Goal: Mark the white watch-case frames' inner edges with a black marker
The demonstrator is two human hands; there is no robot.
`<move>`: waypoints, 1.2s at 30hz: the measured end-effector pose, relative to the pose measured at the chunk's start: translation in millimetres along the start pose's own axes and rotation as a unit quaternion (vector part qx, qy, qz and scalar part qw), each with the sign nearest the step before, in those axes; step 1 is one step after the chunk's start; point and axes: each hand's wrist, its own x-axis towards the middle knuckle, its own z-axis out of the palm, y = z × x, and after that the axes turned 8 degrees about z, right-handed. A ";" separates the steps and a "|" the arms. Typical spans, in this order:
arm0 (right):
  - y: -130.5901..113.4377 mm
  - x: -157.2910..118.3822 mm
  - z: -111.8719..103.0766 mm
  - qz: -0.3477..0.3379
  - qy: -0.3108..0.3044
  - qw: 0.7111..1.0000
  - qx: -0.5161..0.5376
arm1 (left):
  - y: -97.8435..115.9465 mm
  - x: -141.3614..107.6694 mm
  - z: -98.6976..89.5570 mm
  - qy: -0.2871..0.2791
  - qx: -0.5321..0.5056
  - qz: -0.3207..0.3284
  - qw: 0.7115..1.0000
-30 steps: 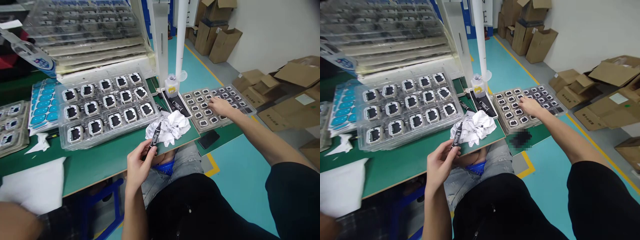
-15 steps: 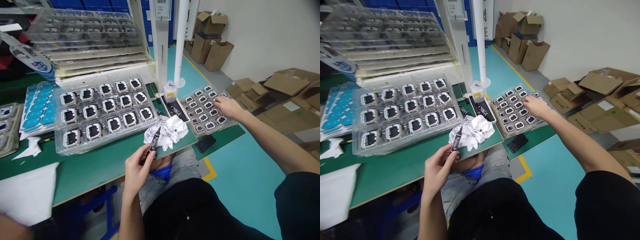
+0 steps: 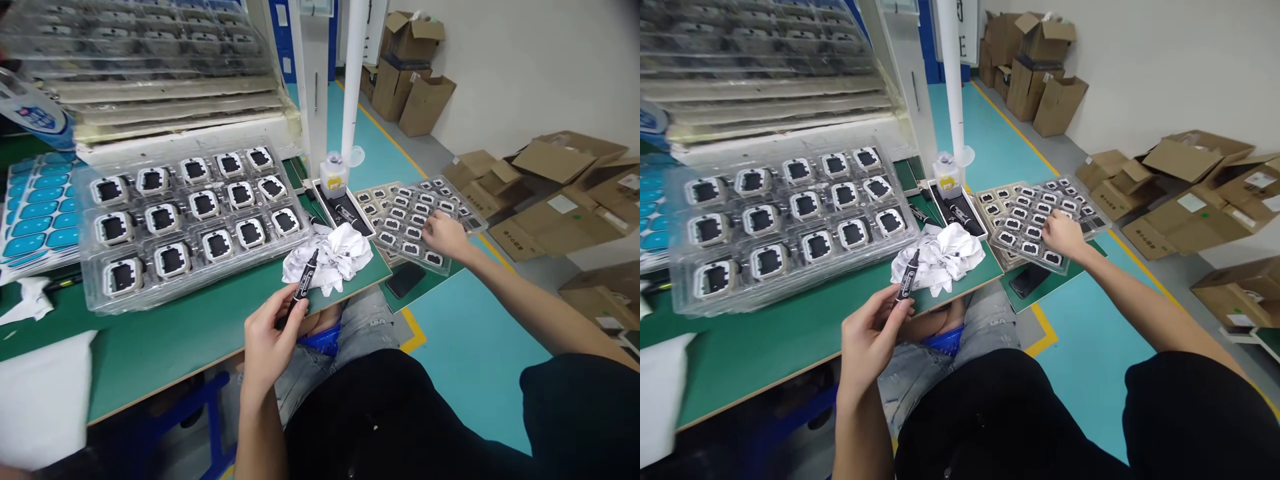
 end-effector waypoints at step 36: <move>47.5 33.6 -6.1 -0.347 -0.016 0.936 -0.058 | 7.5 2.3 2.3 0.004 0.029 -0.024 0.999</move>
